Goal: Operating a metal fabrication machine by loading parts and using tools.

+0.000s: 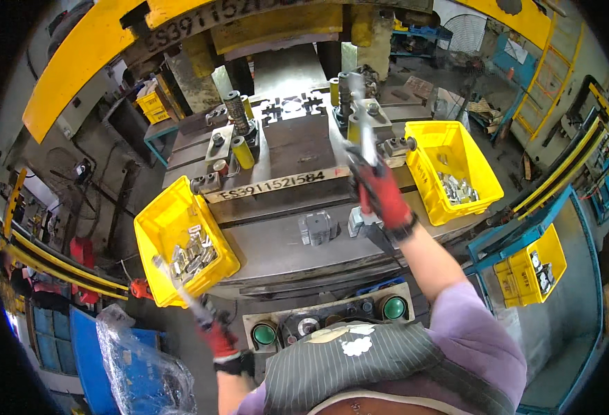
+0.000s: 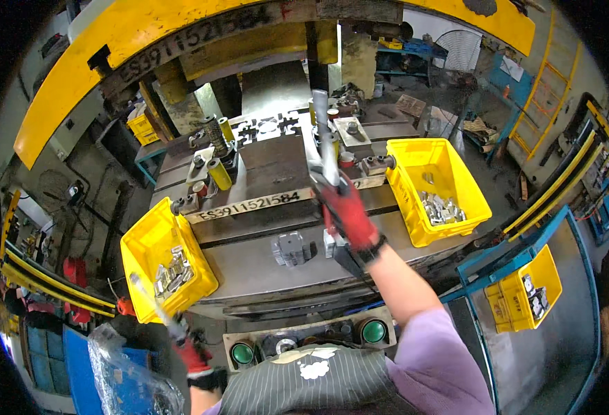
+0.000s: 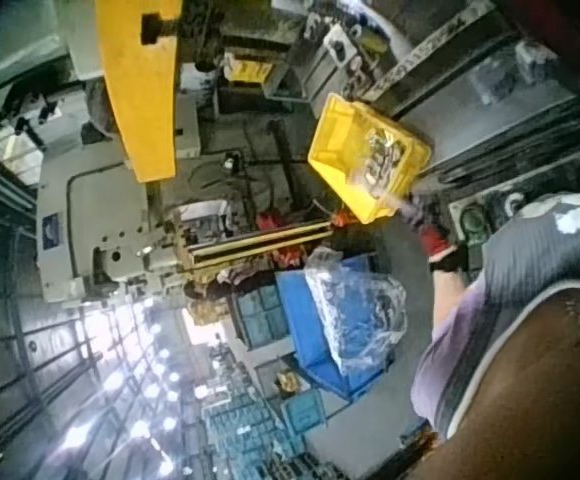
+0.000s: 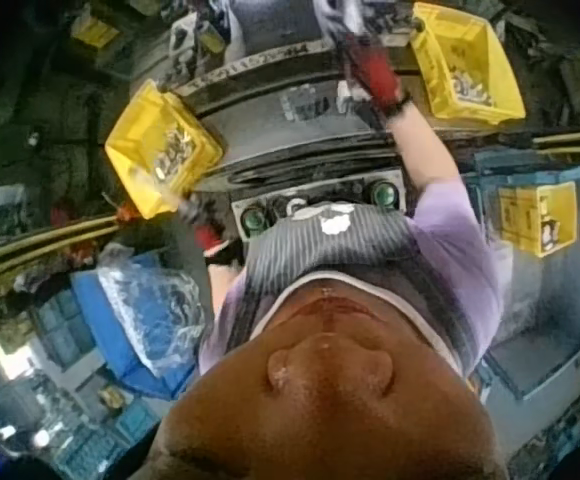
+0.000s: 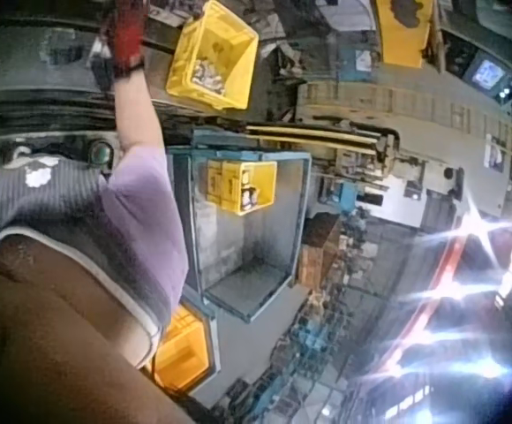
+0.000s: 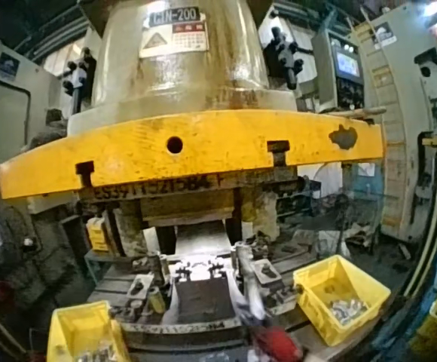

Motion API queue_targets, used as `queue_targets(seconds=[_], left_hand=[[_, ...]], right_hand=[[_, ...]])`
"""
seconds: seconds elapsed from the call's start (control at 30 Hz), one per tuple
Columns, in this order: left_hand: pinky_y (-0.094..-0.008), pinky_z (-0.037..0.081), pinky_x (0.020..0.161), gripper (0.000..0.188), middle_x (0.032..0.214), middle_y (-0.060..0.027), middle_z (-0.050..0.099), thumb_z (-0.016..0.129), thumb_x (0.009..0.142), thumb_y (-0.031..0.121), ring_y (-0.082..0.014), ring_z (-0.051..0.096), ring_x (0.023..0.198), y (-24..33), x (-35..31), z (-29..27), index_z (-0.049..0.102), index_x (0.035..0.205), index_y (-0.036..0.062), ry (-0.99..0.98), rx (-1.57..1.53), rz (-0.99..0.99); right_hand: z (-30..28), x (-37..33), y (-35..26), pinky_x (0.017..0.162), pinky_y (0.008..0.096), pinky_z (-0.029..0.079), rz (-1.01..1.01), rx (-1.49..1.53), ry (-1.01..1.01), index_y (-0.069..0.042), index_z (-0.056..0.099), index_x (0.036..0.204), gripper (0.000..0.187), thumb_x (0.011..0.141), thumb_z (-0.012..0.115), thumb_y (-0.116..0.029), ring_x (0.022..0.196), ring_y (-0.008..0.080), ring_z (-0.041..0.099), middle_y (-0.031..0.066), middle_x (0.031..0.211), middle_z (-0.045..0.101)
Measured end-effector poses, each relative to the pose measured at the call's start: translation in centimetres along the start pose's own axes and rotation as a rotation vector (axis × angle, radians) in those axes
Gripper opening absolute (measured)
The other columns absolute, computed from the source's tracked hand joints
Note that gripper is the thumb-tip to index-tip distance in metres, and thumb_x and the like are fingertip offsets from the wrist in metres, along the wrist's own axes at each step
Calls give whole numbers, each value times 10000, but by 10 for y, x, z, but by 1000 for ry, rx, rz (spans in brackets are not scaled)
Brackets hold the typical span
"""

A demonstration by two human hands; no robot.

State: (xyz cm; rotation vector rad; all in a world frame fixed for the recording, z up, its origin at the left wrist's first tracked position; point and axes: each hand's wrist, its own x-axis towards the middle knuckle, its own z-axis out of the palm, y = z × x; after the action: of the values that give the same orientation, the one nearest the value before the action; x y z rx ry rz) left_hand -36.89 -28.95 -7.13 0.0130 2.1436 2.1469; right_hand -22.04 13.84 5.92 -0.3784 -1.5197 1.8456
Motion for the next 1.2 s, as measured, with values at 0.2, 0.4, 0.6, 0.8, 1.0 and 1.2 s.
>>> queue_targets(seconds=[0.2,0.4,0.6,0.8,1.0,1.2], left_hand=[[-265,333,364,397,831,-69,543,571,816,371,-149,413,419,-109,-15,-146,503,1088,89,448,41,-142],[-312,334,389,229,679,-9,568,625,757,297,-141,485,471,-158,-27,-114,561,896,127,-216,133,-647],[-360,414,342,208,709,-142,620,621,702,182,-260,605,501,-153,4,-68,532,846,60,-984,1086,-119],[-420,449,668,330,888,-167,603,661,661,237,-316,578,798,-207,1,-118,573,919,51,-592,796,-371],[-409,416,322,611,823,-162,558,700,650,119,-290,602,580,-183,-4,-91,316,1119,36,-348,382,-680],[-309,406,370,225,660,-102,572,687,703,112,-197,549,473,-162,-11,-64,512,820,34,-292,402,-662]], right_hand=[[-121,-214,63,821,290,412,50,-488,662,18,511,1101,337,787,593,-73,918,165,525,92,996,580],[-213,-370,204,713,362,447,662,-728,311,-17,551,1061,441,690,706,-199,821,236,567,136,918,600],[-171,-334,205,808,404,437,669,-759,346,-72,535,1120,465,693,676,-190,892,301,564,176,979,591],[-212,-350,286,725,408,464,571,-718,205,-116,594,975,356,668,666,-279,825,319,587,152,872,619],[-230,-366,295,645,381,480,576,-877,132,-129,623,864,259,670,667,-293,696,269,613,124,792,629],[-262,-385,328,641,396,488,696,-813,246,-134,571,1012,268,789,560,-281,680,208,616,68,786,631]])
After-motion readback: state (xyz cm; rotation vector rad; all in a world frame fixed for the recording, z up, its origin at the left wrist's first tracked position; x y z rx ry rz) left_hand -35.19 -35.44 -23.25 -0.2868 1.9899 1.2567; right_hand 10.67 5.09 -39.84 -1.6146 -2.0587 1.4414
